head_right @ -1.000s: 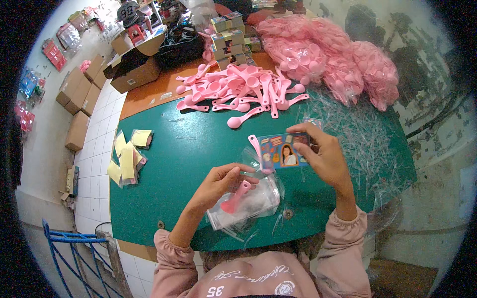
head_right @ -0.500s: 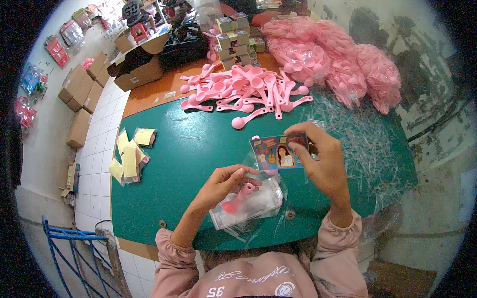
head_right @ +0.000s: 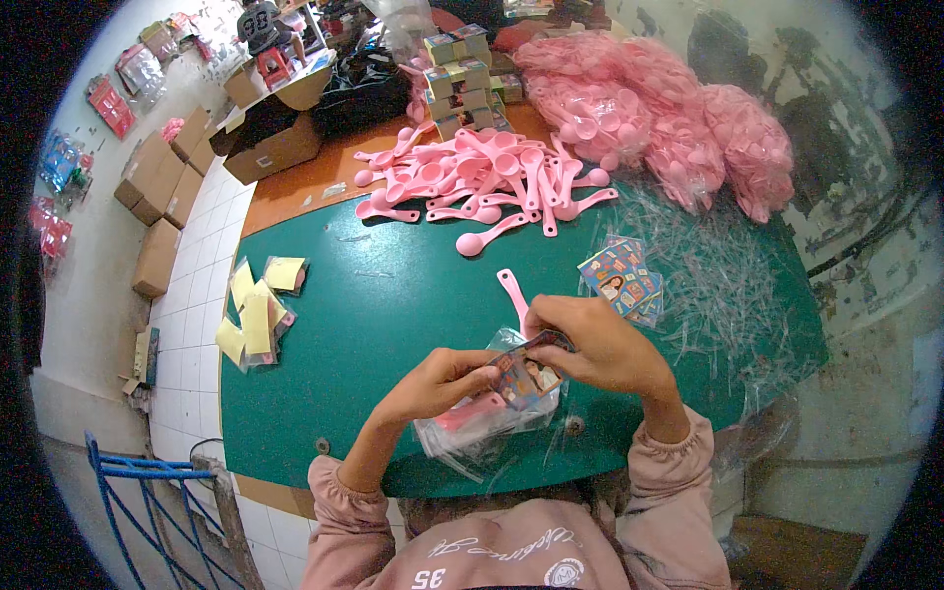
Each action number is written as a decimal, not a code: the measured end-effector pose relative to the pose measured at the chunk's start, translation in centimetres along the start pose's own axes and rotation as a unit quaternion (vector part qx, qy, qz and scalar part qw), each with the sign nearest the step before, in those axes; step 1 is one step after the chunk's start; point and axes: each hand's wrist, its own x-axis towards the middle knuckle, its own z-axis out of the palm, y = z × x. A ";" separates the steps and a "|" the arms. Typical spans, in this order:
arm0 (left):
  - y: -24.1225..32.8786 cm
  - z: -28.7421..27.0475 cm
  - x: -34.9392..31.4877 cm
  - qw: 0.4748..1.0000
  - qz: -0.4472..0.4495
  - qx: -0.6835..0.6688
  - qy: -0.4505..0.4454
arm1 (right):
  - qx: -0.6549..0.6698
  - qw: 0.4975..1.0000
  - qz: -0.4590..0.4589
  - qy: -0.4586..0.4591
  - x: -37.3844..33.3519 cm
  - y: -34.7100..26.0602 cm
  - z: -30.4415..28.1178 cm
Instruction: The person repeatedly picks up pink plastic spoons and small printed cards, places them into clear plastic bags, and seals the bags. The person then places the sealed packages onto a growing stack on the table. The task is performed continuously throughout the clip.
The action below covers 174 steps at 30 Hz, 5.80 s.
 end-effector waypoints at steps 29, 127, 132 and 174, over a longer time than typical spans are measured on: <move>0.7 -2.3 -1.5 0.999 -0.046 0.016 -0.022 | 0.146 0.988 0.030 -0.032 1.1 1.9 2.7; -4.5 -1.7 -1.5 0.963 -0.068 -0.099 0.240 | 0.432 0.881 0.192 0.027 2.0 5.7 8.6; -4.7 -1.8 -1.6 0.956 -0.106 -0.020 0.273 | 0.422 0.881 0.186 0.106 2.2 5.5 9.7; -2.9 0.2 -0.4 0.916 -0.009 0.327 0.232 | -0.125 0.963 0.099 0.217 4.8 8.2 6.0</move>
